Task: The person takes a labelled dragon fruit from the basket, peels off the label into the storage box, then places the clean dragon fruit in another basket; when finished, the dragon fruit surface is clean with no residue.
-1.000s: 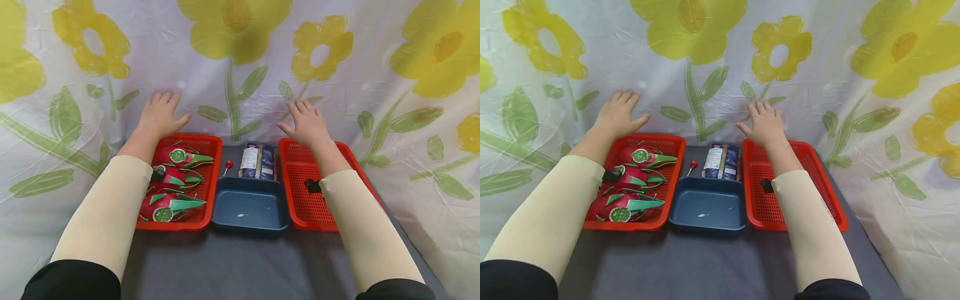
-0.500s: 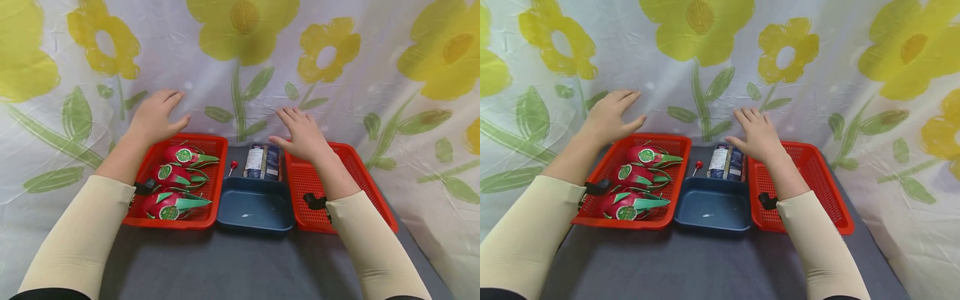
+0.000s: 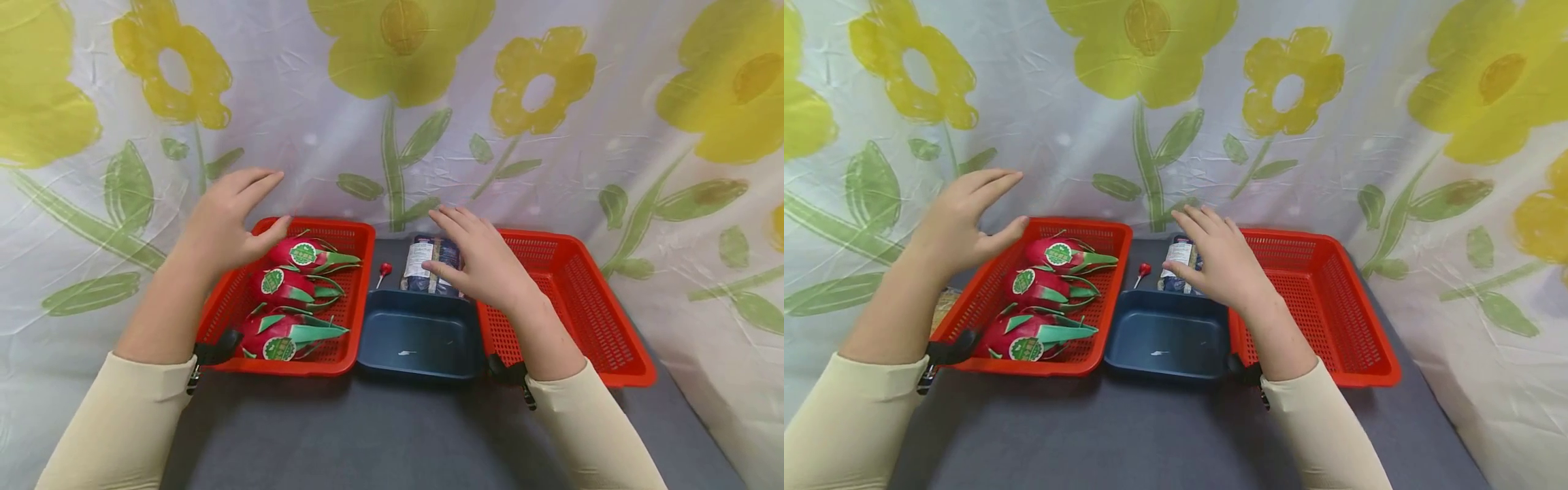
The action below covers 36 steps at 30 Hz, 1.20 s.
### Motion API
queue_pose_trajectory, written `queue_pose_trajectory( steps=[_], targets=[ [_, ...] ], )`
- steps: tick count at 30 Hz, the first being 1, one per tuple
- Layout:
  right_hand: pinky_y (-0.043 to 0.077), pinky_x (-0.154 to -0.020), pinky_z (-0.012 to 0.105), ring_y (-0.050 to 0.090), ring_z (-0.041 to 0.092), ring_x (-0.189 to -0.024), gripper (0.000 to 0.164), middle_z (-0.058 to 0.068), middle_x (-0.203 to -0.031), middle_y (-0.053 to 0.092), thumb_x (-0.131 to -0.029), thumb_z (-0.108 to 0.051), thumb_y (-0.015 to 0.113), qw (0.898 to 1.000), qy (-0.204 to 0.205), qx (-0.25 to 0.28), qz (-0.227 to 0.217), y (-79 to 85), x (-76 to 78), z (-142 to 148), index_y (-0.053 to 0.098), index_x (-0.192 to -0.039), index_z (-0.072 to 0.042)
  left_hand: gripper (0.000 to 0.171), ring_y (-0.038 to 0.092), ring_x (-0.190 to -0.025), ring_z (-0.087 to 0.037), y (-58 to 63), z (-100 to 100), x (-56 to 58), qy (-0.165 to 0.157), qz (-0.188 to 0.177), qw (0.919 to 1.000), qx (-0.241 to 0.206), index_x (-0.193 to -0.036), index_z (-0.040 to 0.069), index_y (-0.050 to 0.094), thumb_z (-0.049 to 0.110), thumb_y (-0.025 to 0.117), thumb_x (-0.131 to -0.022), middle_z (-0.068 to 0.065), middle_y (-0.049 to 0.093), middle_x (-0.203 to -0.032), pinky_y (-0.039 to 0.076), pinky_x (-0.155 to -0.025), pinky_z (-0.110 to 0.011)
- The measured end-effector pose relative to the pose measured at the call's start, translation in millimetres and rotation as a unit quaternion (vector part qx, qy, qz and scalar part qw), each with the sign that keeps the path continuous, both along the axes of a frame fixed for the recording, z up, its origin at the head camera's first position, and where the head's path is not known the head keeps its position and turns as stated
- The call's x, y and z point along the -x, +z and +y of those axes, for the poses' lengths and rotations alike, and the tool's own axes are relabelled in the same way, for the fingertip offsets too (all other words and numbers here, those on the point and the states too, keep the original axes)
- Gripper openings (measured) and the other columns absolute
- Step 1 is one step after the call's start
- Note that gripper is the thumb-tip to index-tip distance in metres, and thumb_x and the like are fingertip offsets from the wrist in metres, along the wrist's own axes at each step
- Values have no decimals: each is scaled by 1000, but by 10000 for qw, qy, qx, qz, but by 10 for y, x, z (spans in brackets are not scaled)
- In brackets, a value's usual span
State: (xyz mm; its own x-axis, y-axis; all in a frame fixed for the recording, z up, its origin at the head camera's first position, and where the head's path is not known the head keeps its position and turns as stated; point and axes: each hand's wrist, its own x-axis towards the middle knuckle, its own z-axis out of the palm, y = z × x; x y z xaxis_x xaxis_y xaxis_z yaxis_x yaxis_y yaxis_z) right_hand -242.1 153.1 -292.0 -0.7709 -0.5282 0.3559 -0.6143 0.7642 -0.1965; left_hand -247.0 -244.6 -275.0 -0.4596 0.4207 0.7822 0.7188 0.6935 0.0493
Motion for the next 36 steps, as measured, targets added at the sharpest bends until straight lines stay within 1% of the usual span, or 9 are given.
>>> queue_pose_trajectory(
  steps=[5, 10, 13, 17, 20, 25, 29, 32, 36],
  targets=[
    [32, -117, 53, 39, 31, -145, 77, 10, -156, 45, -90, -38, 78, 9984, 401, 390, 124, -129, -132, -63, 46, -155, -13, 59, 59, -117, -41, -115, -63, -259, -72, 81, 9995, -292, -134, 0, 66, 37, 64, -89, -20, 65, -129, 43, -110, -37],
    [39, -113, 50, 46, 27, -139, 73, 8, -154, 49, -91, -35, 79, 9948, 715, 714, 103, -246, -259, -143, 49, -153, -13, 60, 61, -111, -41, -231, -77, -501, -109, 253, 9979, -591, -130, -3, 67, 45, 60, -95, -22, 67, -124, 37, -109, -22],
    [40, -112, 49, 47, 26, -139, 70, 7, -152, 51, -91, -35, 79, 9929, 850, 814, 159, -298, -317, -204, 52, -152, -14, 61, 62, -107, -41, -300, -61, -613, -152, 331, 9953, -902, -127, -4, 70, 49, 60, -96, -23, 69, -119, 38, -108, -20],
    [42, -111, 47, 51, 25, -135, 66, 6, -147, 56, -91, -34, 79, 9892, 1130, 906, 238, -364, -354, -328, 55, -149, -13, 65, 62, -106, -37, -421, -61, -745, -110, 239, 9919, -1245, -125, -5, 70, 52, 60, -96, -23, 70, -116, 40, -105, -18],
    [46, -108, 42, 55, 21, -129, 61, 5, -142, 58, -92, -34, 78, 9862, 1361, 917, 224, -421, -359, -460, 58, -146, -13, 69, 62, -111, -27, -526, -102, -847, -20, 74, 9906, -1363, -125, -6, 69, 55, 59, -95, -23, 69, -117, 41, -103, -15],
    [50, -103, 34, 59, 17, -121, 57, 3, -137, 60, -94, -33, 77, 9822, 1680, 827, 155, -487, -365, -690, 60, -143, -12, 66, 59, -116, -11, -702, -181, -1010, -18, -191, 9870, -1597, -126, -7, 68, 50, 64, -93, -24, 68, -120, 42, -99, -12],
    [49, -102, 32, 59, 16, -119, 54, 2, -135, 60, -95, -35, 75, 9793, 1881, 747, 82, -539, -369, -863, 61, -143, -13, 55, 59, -116, -10, -858, -214, -1130, 111, -394, 9834, -1770, -127, -6, 68, 33, 72, -88, -24, 67, -121, 43, -95, -10],
    [50, -101, 30, 59, 15, -117, 53, 2, -134, 60, -96, -36, 73, 9772, 2002, 711, -3, -594, -375, -986, 61, -142, -14, 52, 58, -117, -8, -967, -229, -1207, 236, -482, 9795, -1942, -127, -5, 69, 19, 74, -81, -25, 67, -119, 43, -95, -9],
    [51, -96, 27, 60, 13, -113, 52, 1, -132, 61, -96, -35, 72, 9755, 2125, 555, -74, -676, -381, -1141, 62, -142, -14, 49, 58, -118, -8, -1121, -271, -1288, 408, -458, 9735, -2204, -124, -8, 69, 12, 73, -79, -29, 66, -117, 43, -97, -10]
  ],
)
